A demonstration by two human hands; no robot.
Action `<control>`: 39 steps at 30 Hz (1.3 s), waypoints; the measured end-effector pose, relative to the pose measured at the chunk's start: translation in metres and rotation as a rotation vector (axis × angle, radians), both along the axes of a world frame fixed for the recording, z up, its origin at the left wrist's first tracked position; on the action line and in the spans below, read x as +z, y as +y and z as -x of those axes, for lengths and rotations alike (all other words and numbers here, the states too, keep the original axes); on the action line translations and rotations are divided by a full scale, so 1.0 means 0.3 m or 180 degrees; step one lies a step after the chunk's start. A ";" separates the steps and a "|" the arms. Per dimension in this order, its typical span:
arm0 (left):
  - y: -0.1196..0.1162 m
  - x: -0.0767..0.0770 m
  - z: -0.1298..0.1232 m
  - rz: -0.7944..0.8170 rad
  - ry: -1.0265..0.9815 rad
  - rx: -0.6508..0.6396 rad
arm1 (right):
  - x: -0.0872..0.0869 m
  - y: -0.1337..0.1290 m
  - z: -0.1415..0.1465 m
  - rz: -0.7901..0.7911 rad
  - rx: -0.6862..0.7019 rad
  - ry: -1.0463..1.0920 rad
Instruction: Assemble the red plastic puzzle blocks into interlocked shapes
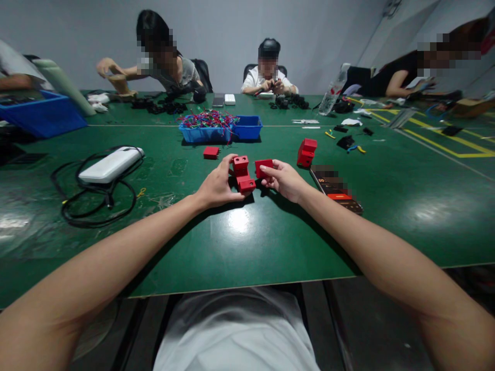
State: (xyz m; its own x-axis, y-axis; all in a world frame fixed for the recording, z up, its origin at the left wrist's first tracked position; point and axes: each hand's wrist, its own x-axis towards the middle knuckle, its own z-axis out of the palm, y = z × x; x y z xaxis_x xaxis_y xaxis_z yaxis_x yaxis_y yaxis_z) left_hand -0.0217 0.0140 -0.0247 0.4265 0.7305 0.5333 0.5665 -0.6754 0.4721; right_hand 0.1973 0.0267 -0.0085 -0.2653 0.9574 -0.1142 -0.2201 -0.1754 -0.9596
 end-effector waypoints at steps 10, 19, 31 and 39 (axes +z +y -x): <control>-0.002 0.005 -0.002 0.0044 0.0002 -0.0090 | 0.037 -0.021 0.012 0.0286 0.0003 0.0182; 0.001 0.004 0.002 0.0062 0.0025 -0.0082 | 0.023 -0.023 0.012 0.0126 0.0148 0.0171; -0.004 0.002 -0.004 0.0079 -0.0008 -0.0067 | 0.047 -0.025 0.013 0.0541 0.0055 0.0273; -0.005 0.000 -0.001 0.0150 0.0036 -0.0060 | 0.039 -0.030 0.022 0.0393 -0.0247 0.0126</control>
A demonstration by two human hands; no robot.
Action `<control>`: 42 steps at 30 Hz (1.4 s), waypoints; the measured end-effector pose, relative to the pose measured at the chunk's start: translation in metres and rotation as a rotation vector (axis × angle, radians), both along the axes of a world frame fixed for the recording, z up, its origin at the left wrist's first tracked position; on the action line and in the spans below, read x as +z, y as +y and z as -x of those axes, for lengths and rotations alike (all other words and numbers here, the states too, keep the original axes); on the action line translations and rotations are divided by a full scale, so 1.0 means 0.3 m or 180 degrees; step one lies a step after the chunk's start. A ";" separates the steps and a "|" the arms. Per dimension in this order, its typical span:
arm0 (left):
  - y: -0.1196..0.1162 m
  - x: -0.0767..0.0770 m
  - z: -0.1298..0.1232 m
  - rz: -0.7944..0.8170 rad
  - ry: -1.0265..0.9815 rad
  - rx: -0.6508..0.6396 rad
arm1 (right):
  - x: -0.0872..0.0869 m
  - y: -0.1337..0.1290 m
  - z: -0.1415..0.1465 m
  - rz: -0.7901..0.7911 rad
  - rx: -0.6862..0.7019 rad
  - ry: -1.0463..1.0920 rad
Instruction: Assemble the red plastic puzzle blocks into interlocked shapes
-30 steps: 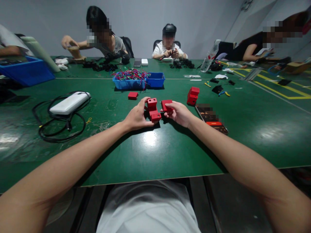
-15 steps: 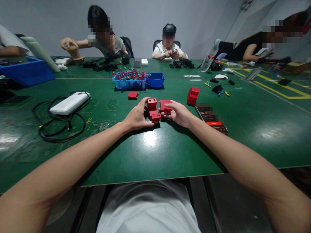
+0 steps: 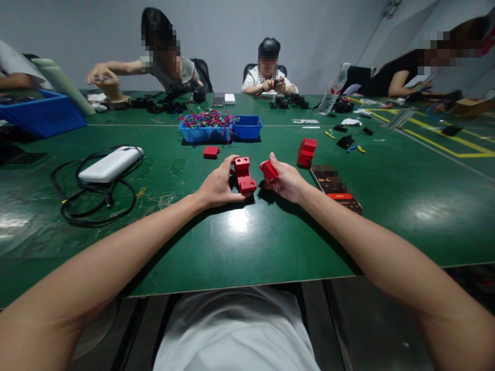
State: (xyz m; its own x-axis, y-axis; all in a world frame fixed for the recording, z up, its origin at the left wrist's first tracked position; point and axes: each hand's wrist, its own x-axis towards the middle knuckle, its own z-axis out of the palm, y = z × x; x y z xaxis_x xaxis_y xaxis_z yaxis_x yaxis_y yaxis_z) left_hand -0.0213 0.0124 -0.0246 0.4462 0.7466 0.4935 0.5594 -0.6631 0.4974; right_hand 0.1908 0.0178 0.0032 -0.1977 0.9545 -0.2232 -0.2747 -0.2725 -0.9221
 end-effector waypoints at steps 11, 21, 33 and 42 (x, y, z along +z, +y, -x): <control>-0.005 0.010 -0.002 0.0080 0.0017 0.0037 | 0.031 -0.006 -0.009 0.0317 0.0214 0.0194; -0.010 0.016 -0.003 0.0168 -0.0023 0.0027 | 0.034 -0.007 -0.016 0.0362 0.0407 0.0297; -0.003 0.013 -0.003 0.0113 0.0004 0.0014 | 0.037 -0.016 -0.008 0.0447 0.0240 0.0083; -0.004 0.013 -0.006 0.0110 0.0008 0.0048 | 0.022 -0.002 -0.012 0.0485 0.0366 0.0281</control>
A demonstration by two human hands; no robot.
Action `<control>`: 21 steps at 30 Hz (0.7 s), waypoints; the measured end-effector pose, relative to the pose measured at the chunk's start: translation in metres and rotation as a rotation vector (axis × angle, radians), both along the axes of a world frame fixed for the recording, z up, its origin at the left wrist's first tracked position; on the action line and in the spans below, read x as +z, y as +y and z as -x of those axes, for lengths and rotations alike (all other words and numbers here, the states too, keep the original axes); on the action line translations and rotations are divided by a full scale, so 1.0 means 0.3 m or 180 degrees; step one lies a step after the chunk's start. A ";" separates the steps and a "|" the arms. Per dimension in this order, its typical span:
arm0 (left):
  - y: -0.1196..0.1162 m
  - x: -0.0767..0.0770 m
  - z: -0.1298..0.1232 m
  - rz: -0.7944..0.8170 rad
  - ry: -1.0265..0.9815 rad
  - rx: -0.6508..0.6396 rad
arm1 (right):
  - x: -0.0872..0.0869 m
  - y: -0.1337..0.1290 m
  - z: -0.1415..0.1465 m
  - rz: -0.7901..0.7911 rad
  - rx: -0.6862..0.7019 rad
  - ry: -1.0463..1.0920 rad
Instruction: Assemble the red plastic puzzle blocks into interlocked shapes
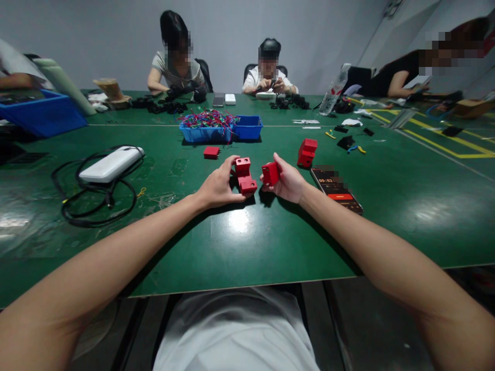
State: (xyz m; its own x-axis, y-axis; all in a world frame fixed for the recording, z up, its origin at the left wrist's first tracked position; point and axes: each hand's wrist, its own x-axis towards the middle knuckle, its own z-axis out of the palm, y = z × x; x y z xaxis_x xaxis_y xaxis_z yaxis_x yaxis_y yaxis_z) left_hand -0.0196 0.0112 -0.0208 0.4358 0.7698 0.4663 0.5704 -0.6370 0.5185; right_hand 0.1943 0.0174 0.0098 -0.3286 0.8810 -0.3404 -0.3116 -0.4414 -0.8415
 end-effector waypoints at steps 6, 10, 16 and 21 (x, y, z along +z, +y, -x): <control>-0.002 0.000 0.001 -0.0001 0.0017 -0.0008 | -0.012 -0.001 0.001 -0.0257 0.0127 0.0013; 0.000 -0.002 0.004 -0.0020 0.0055 0.0018 | -0.030 -0.004 0.000 -0.0625 0.0040 -0.0075; -0.001 0.001 0.002 -0.0013 0.0061 0.0021 | -0.042 -0.001 -0.001 -0.0864 -0.0004 -0.0051; 0.000 0.001 0.000 -0.0006 0.0040 0.0012 | -0.037 0.005 -0.004 -0.0907 -0.0209 -0.0229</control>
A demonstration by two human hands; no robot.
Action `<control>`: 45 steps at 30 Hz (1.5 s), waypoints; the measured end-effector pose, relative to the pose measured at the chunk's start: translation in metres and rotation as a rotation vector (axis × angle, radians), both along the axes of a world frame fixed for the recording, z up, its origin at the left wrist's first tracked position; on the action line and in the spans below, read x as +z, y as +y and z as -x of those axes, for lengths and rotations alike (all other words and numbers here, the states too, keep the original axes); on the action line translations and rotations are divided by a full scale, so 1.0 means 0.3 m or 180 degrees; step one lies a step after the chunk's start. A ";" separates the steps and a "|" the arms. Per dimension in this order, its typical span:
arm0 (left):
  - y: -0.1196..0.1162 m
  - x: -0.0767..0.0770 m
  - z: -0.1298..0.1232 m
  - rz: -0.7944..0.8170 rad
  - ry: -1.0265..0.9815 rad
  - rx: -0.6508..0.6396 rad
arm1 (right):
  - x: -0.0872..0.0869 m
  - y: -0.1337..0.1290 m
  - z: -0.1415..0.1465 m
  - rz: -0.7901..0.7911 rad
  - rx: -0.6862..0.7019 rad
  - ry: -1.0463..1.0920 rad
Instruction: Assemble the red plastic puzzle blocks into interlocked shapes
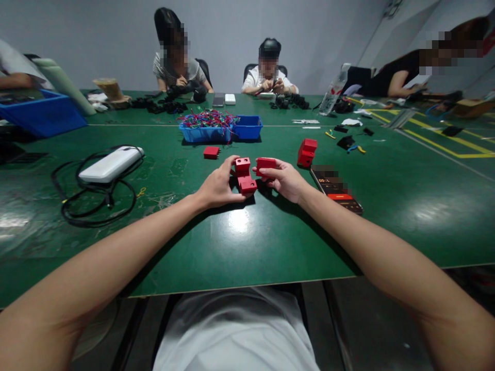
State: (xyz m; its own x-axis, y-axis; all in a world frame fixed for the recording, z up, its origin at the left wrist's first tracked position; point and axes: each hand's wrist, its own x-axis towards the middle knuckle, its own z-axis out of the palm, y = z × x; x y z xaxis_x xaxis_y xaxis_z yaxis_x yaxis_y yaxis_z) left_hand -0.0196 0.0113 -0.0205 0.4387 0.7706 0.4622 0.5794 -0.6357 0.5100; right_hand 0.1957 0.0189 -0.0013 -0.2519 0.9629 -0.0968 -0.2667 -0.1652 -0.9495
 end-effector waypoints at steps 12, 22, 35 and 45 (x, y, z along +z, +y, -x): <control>-0.004 0.006 -0.002 0.0020 0.0016 0.0022 | 0.005 -0.019 0.009 -0.0584 0.0021 -0.0868; 0.002 0.001 0.001 -0.0021 0.0013 -0.0009 | -0.009 -0.010 0.008 -0.0578 -0.0028 -0.0984; 0.000 -0.002 0.005 -0.0044 -0.0022 -0.0039 | -0.031 0.000 0.013 -0.0293 0.0450 -0.0103; 0.004 -0.011 0.009 -0.0260 -0.0062 -0.0100 | -0.024 0.005 0.005 -0.0605 0.0194 -0.0556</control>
